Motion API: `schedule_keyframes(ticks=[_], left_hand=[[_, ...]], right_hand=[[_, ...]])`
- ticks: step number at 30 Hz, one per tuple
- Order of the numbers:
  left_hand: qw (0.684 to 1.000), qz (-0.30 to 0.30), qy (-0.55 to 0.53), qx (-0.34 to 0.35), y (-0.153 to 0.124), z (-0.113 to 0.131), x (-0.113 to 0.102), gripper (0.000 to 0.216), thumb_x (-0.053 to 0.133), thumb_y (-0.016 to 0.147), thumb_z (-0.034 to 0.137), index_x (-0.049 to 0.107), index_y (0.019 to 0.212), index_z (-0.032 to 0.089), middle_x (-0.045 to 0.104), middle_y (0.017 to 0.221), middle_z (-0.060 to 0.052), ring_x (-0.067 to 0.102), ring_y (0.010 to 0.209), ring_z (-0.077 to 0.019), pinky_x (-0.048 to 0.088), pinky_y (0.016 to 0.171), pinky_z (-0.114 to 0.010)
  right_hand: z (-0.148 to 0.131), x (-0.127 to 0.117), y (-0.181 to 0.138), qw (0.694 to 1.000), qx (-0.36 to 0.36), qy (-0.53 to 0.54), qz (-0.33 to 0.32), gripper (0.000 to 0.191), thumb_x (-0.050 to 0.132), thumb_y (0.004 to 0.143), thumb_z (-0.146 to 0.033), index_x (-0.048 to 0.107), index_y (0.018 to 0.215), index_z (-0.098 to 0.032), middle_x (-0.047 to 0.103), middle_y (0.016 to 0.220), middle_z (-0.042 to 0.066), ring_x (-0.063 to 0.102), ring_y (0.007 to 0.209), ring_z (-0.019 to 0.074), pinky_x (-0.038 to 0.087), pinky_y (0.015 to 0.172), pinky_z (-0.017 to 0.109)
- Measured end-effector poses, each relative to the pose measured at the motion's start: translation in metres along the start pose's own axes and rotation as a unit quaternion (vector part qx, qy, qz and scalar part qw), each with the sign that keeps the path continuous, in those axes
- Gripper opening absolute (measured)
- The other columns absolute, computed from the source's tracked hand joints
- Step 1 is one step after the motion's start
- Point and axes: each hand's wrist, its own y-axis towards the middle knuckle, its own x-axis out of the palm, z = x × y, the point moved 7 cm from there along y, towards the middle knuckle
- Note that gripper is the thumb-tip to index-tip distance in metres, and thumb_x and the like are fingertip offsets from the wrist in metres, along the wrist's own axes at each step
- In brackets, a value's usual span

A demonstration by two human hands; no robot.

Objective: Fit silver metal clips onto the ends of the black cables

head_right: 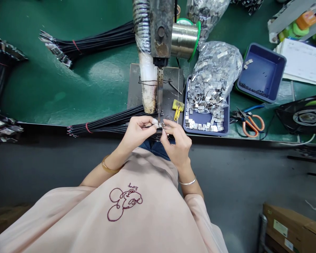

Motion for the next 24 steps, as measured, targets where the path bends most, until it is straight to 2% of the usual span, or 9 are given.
schedule_keyframes(ticks=[12,18,21,24], left_hand=[[0.998,0.036,-0.054,-0.008,0.003,0.007,-0.005,0.007,0.069,0.069,0.019,0.068,0.066,0.013,0.042,0.053,0.005,0.031,0.051,-0.0048,0.027,0.048,-0.019],[0.999,0.0,-0.048,-0.016,0.003,0.006,-0.003,0.009,0.065,0.068,0.018,0.064,0.061,0.012,0.04,0.051,0.006,0.029,0.05,-0.0045,0.023,0.048,-0.019],[0.999,-0.019,-0.033,-0.012,0.0,0.005,0.0,0.01,0.062,0.07,0.017,0.063,0.061,0.012,0.041,0.052,0.006,0.028,0.05,-0.0046,0.023,0.048,-0.019],[1.0,-0.022,-0.011,-0.01,-0.004,0.004,0.002,0.009,0.062,0.071,0.018,0.065,0.065,0.013,0.043,0.055,0.005,0.029,0.051,-0.0051,0.024,0.048,-0.019]], right_hand=[[-0.006,0.002,0.009,1.0,-0.001,-0.009,0.002,0.01,0.063,0.089,-0.013,0.066,0.087,-0.023,0.077,0.108,0.005,0.076,0.099,0.0194,0.064,0.085,0.035],[-0.01,0.001,0.0,0.999,-0.029,-0.014,-0.026,0.011,0.064,0.086,-0.011,0.061,0.085,-0.022,0.074,0.119,0.009,0.077,0.091,0.0175,0.065,0.082,0.031],[-0.009,0.0,-0.002,0.999,-0.036,-0.017,-0.032,0.011,0.063,0.086,-0.011,0.06,0.086,-0.022,0.076,0.114,0.008,0.077,0.091,0.0178,0.064,0.079,0.03],[-0.004,-0.005,0.0,0.999,-0.008,-0.03,-0.011,0.009,0.062,0.089,-0.015,0.059,0.091,-0.023,0.078,0.107,0.006,0.077,0.091,0.0175,0.063,0.072,0.027]])
